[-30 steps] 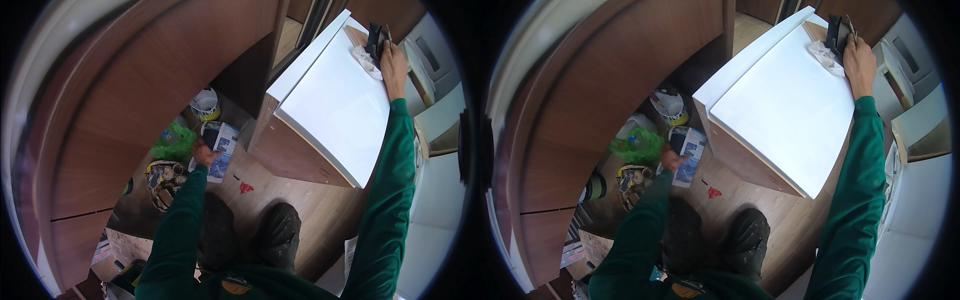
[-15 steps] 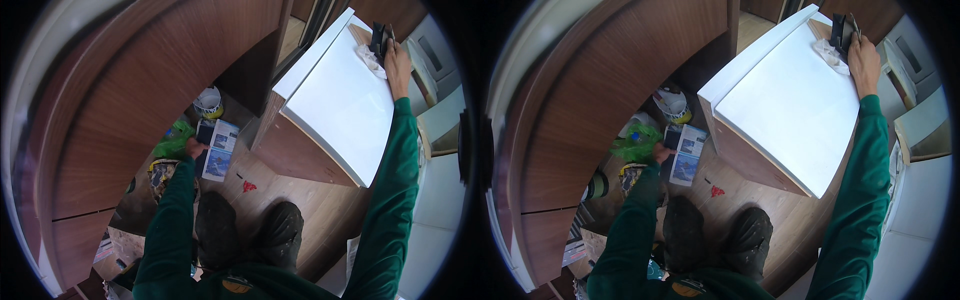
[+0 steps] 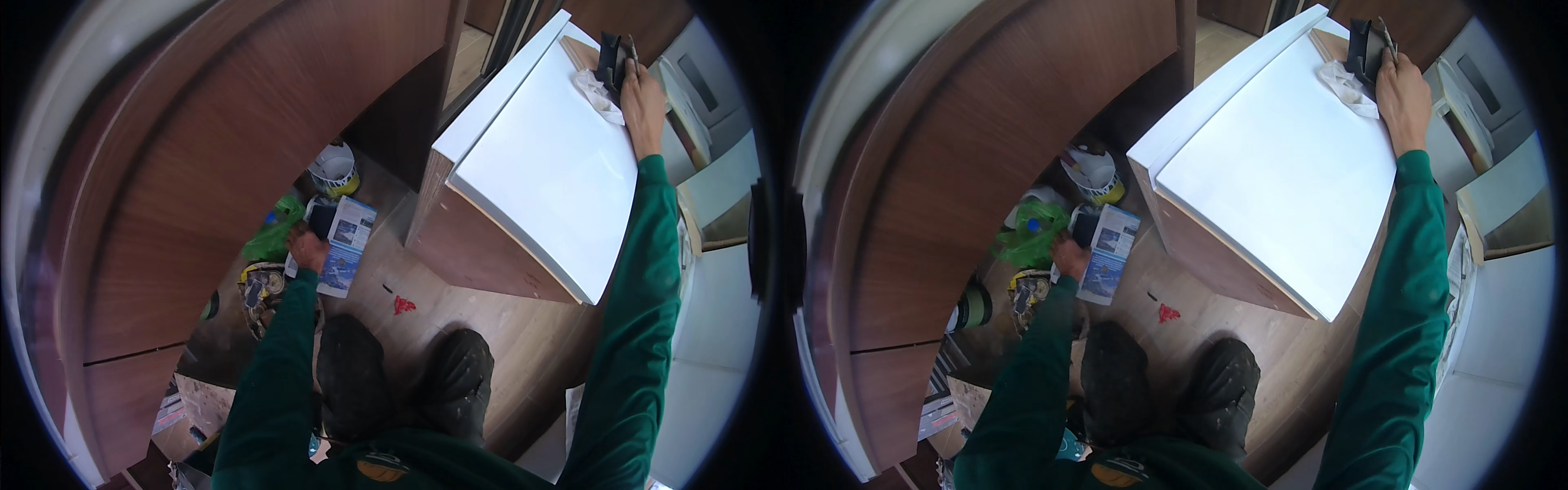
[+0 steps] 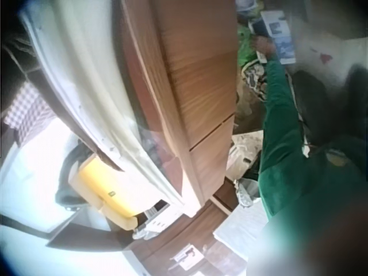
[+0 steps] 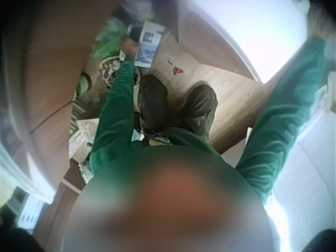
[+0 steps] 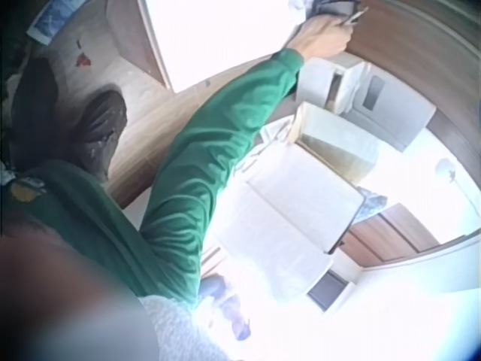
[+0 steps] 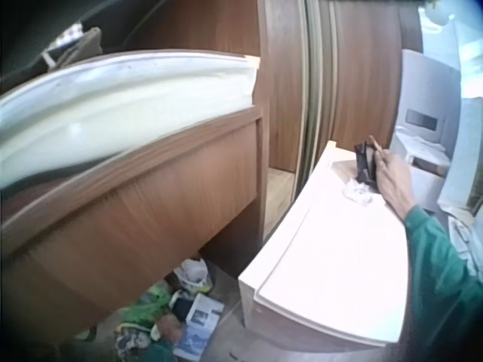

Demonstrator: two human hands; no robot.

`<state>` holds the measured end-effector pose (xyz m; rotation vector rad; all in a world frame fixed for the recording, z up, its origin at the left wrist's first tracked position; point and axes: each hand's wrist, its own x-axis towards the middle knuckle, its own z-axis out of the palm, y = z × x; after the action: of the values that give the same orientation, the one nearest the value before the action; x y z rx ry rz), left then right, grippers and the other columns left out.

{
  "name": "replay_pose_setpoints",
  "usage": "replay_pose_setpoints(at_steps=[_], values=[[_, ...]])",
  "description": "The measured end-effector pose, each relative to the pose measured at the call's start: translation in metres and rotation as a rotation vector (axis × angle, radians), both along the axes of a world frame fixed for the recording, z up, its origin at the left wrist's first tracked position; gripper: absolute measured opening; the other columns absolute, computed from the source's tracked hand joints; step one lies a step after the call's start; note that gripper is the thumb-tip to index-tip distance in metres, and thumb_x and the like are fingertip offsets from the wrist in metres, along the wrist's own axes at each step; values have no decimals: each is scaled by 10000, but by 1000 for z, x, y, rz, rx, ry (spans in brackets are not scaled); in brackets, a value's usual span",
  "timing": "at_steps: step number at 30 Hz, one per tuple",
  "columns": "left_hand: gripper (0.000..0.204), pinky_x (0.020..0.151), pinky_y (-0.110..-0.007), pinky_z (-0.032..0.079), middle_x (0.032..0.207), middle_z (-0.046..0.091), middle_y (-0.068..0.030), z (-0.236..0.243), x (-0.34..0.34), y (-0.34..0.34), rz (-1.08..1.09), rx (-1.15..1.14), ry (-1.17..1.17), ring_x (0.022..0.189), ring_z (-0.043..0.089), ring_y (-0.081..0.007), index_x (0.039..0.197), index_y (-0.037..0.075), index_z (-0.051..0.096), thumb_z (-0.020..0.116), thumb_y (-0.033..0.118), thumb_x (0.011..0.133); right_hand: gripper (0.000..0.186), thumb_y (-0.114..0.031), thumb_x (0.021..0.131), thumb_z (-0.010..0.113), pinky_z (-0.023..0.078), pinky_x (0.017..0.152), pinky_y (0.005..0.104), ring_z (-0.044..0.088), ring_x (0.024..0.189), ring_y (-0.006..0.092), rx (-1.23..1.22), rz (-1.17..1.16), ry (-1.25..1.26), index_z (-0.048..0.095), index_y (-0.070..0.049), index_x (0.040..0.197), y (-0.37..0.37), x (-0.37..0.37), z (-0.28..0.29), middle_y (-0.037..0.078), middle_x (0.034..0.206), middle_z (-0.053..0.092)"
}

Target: The person sits on the floor and prepares a small amount of white paint in a metal container. They use a putty knife to transfer paint from a larger bucket into the small container, then use a small brush to stir and spread the paint within the container. The person also wipes the rim of the paint bucket with a cloth.

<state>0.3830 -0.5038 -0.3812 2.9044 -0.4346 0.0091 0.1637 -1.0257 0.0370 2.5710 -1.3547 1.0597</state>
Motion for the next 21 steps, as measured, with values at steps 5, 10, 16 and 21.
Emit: replay_pose_setpoints(at_steps=[5, 10, 16, 21], values=[[597, 1068, -530, 370, 1341, 523, -223, -5, -34, -4, -188, -26, -132, 1221, 498, -398, 1330, -30, 560, 715, 179, 792, 457, -428, 1054, 426, 499, 905, 536, 641, 1050, 494, 6, -5, -6, 699, -72, 1135, 3, 1, 0, 259, 1072, 712], [600, 1118, -516, 345, 1451, 482, -224, -37, -42, 5, -353, 50, -71, 1350, 446, -390, 1380, -53, 527, 647, 310, 917, 459, -429, 1051, 416, 504, 905, 535, 642, 1049, 495, -13, -14, 16, 695, -76, 1142, 2, 1, 0, 256, 1074, 714], [739, 1155, -506, 321, 1523, 458, -238, -50, -41, 15, -354, 20, 54, 1425, 405, -384, 1467, -63, 453, 558, 487, 986, 460, -430, 1049, 415, 503, 914, 537, 644, 1057, 494, -9, 24, 0, 690, -73, 1137, 0, -1, -2, 258, 1078, 716], [712, 1150, -507, 329, 1481, 505, -244, -22, -35, 9, -371, 0, 53, 1385, 447, -395, 1433, -58, 500, 561, 489, 981, 457, -428, 1047, 417, 503, 921, 537, 645, 1060, 493, -14, 7, 6, 689, -73, 1141, 0, 0, -3, 260, 1084, 715]])
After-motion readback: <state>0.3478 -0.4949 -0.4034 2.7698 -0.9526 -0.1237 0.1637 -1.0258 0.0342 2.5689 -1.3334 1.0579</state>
